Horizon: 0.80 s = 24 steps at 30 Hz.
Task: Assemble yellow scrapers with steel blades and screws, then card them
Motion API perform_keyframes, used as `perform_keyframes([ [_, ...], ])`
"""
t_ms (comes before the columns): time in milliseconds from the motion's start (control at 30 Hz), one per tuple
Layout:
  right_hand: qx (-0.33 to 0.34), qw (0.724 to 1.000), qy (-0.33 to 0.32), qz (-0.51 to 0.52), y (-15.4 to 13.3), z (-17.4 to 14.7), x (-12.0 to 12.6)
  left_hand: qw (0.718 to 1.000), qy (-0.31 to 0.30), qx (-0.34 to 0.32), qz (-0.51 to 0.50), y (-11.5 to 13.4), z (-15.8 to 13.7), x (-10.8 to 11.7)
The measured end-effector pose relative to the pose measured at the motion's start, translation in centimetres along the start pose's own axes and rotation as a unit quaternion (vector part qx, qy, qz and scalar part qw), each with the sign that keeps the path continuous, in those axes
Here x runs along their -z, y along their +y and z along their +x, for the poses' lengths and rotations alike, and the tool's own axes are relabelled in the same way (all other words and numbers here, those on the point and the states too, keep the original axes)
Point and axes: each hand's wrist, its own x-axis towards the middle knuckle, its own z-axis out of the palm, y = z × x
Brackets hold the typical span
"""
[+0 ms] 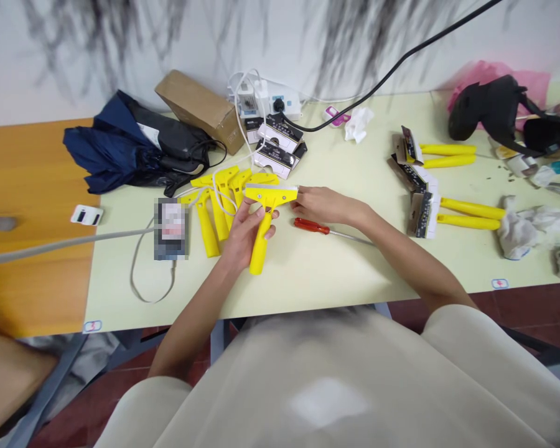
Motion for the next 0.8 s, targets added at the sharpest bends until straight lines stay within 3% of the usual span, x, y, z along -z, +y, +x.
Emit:
perform_keyframes([
  [100,-0.011,0.999,0.024,-0.031,0.0,-0.5,0.5,1.000,0.000,0.004,-0.005,0.0,-0.1,-0.1],
  [233,-0.009,0.994,0.112,0.006,-0.5,-2.5,3.0,1.000,0.006,0.004,-0.006,0.1,0.0,-0.1],
  [367,0.053,0.975,0.200,0.082,-1.9,-4.1,4.6,1.000,0.009,-0.002,-0.001,0.1,0.0,0.1],
  [533,0.110,0.948,0.255,0.154,-3.5,-3.2,3.5,1.000,0.010,0.003,0.008,-0.1,0.0,0.1],
  [800,0.106,0.942,0.261,0.184,-3.2,-2.2,2.4,1.000,-0.002,-0.002,0.000,0.0,-0.1,-0.2],
])
